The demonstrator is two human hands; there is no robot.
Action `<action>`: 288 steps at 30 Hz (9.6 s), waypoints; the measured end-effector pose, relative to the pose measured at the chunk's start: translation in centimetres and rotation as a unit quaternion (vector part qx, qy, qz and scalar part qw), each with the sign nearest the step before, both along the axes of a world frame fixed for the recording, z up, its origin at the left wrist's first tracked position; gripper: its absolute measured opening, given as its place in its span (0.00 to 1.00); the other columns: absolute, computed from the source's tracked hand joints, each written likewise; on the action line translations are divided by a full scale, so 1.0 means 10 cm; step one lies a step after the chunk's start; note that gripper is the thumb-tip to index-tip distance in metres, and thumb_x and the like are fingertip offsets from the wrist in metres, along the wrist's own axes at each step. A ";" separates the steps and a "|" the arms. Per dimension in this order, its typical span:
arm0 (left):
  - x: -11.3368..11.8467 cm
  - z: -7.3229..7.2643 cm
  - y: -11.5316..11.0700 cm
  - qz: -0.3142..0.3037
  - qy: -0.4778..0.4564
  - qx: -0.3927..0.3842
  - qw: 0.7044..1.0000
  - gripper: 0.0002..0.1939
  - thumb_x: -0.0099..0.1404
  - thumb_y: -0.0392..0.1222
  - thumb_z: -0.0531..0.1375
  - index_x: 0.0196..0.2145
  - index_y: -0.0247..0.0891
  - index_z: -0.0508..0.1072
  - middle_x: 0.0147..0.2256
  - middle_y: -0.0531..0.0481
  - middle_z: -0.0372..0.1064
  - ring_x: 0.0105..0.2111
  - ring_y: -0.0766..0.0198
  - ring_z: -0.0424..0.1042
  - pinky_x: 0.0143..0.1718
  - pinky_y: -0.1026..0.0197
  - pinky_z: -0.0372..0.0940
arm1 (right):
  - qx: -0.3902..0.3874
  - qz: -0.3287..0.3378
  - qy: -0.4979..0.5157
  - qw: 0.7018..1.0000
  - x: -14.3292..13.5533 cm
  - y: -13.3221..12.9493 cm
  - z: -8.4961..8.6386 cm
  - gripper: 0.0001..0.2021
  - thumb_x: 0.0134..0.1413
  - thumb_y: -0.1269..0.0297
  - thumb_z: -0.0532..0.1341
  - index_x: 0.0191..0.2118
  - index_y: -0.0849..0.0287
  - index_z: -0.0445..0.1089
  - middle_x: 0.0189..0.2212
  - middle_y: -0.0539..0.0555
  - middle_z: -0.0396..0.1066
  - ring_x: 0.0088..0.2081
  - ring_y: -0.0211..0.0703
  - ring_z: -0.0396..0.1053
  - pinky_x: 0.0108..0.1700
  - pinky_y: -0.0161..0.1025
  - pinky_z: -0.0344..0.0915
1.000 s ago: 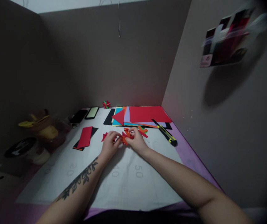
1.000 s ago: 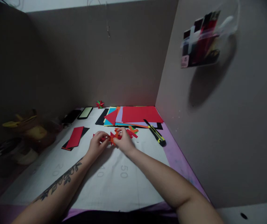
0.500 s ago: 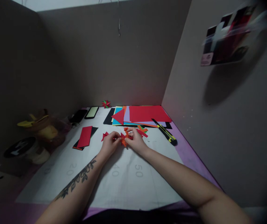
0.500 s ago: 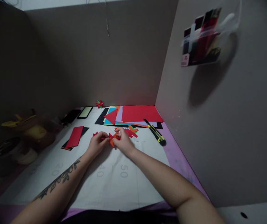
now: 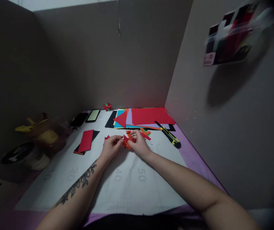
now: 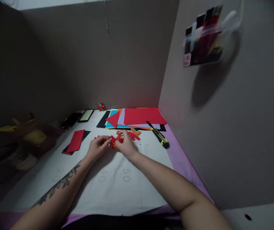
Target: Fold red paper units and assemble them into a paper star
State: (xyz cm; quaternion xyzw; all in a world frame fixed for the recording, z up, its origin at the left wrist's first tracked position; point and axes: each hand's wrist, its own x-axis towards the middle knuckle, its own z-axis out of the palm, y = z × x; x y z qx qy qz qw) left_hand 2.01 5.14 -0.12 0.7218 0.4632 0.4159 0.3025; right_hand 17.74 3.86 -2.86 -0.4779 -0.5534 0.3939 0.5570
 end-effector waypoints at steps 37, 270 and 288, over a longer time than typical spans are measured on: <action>0.05 -0.02 0.03 0.049 -0.083 -0.093 0.991 0.10 0.53 0.45 0.60 0.26 0.36 0.67 0.21 0.55 0.65 0.21 0.69 0.64 0.23 0.67 0.57 | -0.025 0.059 0.041 0.997 -0.01 0.02 -0.04 0.17 0.43 0.68 0.59 0.41 0.55 0.55 0.22 0.43 0.65 0.20 0.35 0.65 0.22 0.32 0.62; 0.11 -0.06 -0.02 0.008 0.073 0.029 0.997 0.08 0.56 0.39 0.57 0.33 0.36 0.73 0.31 0.48 0.71 0.30 0.63 0.67 0.33 0.62 0.60 | 0.031 -0.016 -0.030 0.999 -0.01 0.07 -0.13 0.14 0.45 0.70 0.55 0.41 0.53 0.59 0.25 0.45 0.63 0.27 0.38 0.64 0.29 0.33 0.60; 0.13 -0.07 -0.02 0.039 -0.104 -0.194 0.975 0.16 0.55 0.52 0.58 0.23 0.35 0.70 0.16 0.55 0.63 0.15 0.71 0.56 0.17 0.67 0.48 | 0.017 -0.005 0.018 1.000 -0.03 0.08 -0.13 0.12 0.45 0.68 0.57 0.39 0.54 0.58 0.23 0.44 0.61 0.23 0.36 0.61 0.25 0.32 0.59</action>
